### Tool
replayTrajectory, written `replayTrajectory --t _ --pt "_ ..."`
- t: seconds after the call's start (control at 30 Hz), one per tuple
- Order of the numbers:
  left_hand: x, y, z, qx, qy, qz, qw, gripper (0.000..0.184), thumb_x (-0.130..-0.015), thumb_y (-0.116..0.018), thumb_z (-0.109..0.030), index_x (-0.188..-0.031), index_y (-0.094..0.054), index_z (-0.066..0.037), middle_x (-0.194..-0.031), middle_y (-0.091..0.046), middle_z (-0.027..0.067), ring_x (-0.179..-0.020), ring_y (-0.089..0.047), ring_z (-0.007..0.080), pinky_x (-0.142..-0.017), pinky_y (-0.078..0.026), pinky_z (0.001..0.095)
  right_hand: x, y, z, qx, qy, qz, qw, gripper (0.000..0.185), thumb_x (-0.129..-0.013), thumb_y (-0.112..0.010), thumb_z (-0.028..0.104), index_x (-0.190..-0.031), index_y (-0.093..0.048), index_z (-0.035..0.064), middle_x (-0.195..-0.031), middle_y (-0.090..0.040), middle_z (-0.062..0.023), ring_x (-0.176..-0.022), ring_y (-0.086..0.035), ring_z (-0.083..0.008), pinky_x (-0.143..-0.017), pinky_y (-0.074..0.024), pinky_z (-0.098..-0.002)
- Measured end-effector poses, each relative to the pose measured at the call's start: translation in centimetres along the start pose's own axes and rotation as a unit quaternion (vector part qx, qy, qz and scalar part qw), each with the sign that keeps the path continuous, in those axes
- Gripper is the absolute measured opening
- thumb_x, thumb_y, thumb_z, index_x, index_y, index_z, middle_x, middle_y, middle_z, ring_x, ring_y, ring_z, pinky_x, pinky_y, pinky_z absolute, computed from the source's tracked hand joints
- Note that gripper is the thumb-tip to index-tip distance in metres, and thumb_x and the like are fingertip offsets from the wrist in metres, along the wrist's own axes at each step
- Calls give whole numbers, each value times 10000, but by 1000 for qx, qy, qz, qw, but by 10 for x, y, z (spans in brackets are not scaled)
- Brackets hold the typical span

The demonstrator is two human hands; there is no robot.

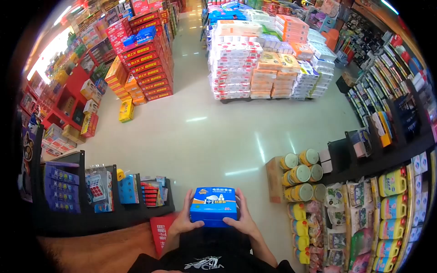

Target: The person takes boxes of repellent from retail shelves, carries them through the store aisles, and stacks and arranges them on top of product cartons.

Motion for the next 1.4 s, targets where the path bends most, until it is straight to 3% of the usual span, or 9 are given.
replayTrajectory --t 0.1,0.33,0.43,0.53,1.07,1.2,1.3,1.4 --pt "-13 20 3 16 -8 7 1000 1274 -689 -854 -345 -1493 84 -33 -1504 -155 252 -1395 -223 365 -1101 -299 468 -20 -10 1 -6 5 -11 1000 1167 -700 -819 227 -1524 -8 74 -1517 -186 -187 -1380 -280 -311 -1126 -251 -420" --pt "-57 47 8 49 28 -12 998 1217 -728 -830 -291 -1485 76 5 -1477 -198 236 -1349 -282 329 -1116 -267 431 -66 -8 -12 19 0 -28 999 1150 -703 -811 141 -1525 -10 78 -1516 -192 -185 -1385 -273 -304 -1129 -249 -419" --pt "-81 59 15 55 42 -19 997 1187 -729 -821 -201 -1506 63 -43 -1486 -230 198 -1350 -300 290 -1111 -270 407 -94 -1 -12 19 -8 -23 1000 1142 -709 -807 138 -1525 -10 80 -1516 -189 -185 -1388 -267 -303 -1131 -246 -418" --pt "-115 68 13 57 48 -25 997 1198 -723 -834 -262 -1491 50 -6 -1472 -223 220 -1345 -299 318 -1112 -275 425 -129 14 -9 20 -15 -18 1000 1137 -712 -804 137 -1525 -11 80 -1516 -188 -188 -1389 -263 -306 -1132 -243 -418" --pt "-315 90 -37 47 31 -81 995 1184 -727 -832 -219 -1496 47 -24 -1487 -204 232 -1357 -291 308 -1113 -271 417 -313 116 57 16 -31 33 999 1147 -709 -819 187 -1527 -21 96 -1509 -193 -180 -1392 -257 -311 -1128 -245 -426" --pt "-330 100 -23 52 51 -104 992 1176 -745 -819 -213 -1493 66 -14 -1494 -190 235 -1357 -293 303 -1111 -274 412 -345 121 59 -23 -64 50 996 1149 -707 -819 206 -1526 -22 88 -1506 -205 -178 -1394 -256 -306 -1127 -243 -425" --pt "-345 115 -28 66 41 -111 991 1172 -753 -813 -222 -1494 71 -14 -1492 -192 231 -1354 -299 297 -1110 -276 411 -370 119 62 39 -25 74 996 1133 -719 -807 210 -1523 -21 75 -1502 -216 -184 -1386 -268 -303 -1127 -239 -422" --pt "-361 134 -35 84 40 -113 989 1169 -757 -811 -234 -1494 68 -14 -1482 -213 223 -1349 -307 296 -1107 -279 413 -395 113 61 51 -12 67 996 1105 -724 -813 262 -1515 -69 61 -1470 -281 -213 -1362 -304 -341 -1065 -319 -485"
Point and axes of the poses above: each hand's wrist, its own x-axis away from the middle knuckle, its own y-axis out of the back of the hand, z = x × y, the point moved 9 cm from there along -x, towards the middle knuckle
